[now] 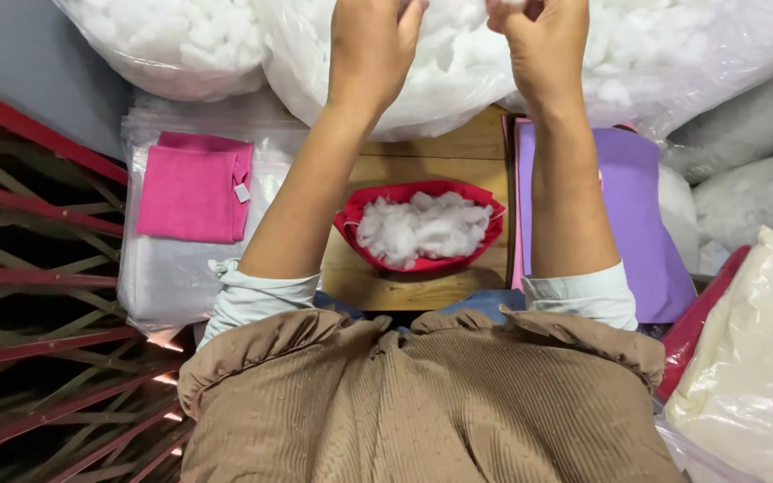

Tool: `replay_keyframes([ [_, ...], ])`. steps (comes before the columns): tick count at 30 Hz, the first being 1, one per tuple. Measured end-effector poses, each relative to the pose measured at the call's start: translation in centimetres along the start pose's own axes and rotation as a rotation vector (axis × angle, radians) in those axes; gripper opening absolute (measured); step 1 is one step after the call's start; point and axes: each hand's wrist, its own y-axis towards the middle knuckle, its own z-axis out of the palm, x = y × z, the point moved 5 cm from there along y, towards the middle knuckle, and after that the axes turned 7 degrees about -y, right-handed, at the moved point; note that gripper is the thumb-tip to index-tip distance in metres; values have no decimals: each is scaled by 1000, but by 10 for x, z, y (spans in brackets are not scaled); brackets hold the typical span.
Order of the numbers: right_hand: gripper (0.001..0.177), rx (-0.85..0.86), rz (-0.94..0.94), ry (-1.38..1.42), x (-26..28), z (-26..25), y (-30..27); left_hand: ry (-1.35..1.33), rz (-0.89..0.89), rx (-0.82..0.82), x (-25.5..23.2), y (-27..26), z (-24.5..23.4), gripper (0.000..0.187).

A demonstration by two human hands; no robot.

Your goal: Stuffing a red fabric pouch with white fiberfill material taken from large storage bags.

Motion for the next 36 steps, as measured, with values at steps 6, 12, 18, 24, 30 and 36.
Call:
replay_keyframes([
  [6,13,60,67,172,44,-26,-78,-173,-38,117,-57,-57,-25,17],
  [12,23,51,162,107,12,-25,-170,-298,-187,216,-65,-152,-30,22],
  [18,22,331,142,-378,-95,39,-231,-22,-487,663,49,-272,36,38],
  [24,54,867,207,-416,-61,46,-231,-83,-687,863,22,-249,22,80],
  [30,39,928,327,-291,-80,62,-234,24,-695,936,43,-287,62,66],
  [36,15,561,267,-605,-122,55,-220,174,-345,934,57,-313,83,26],
])
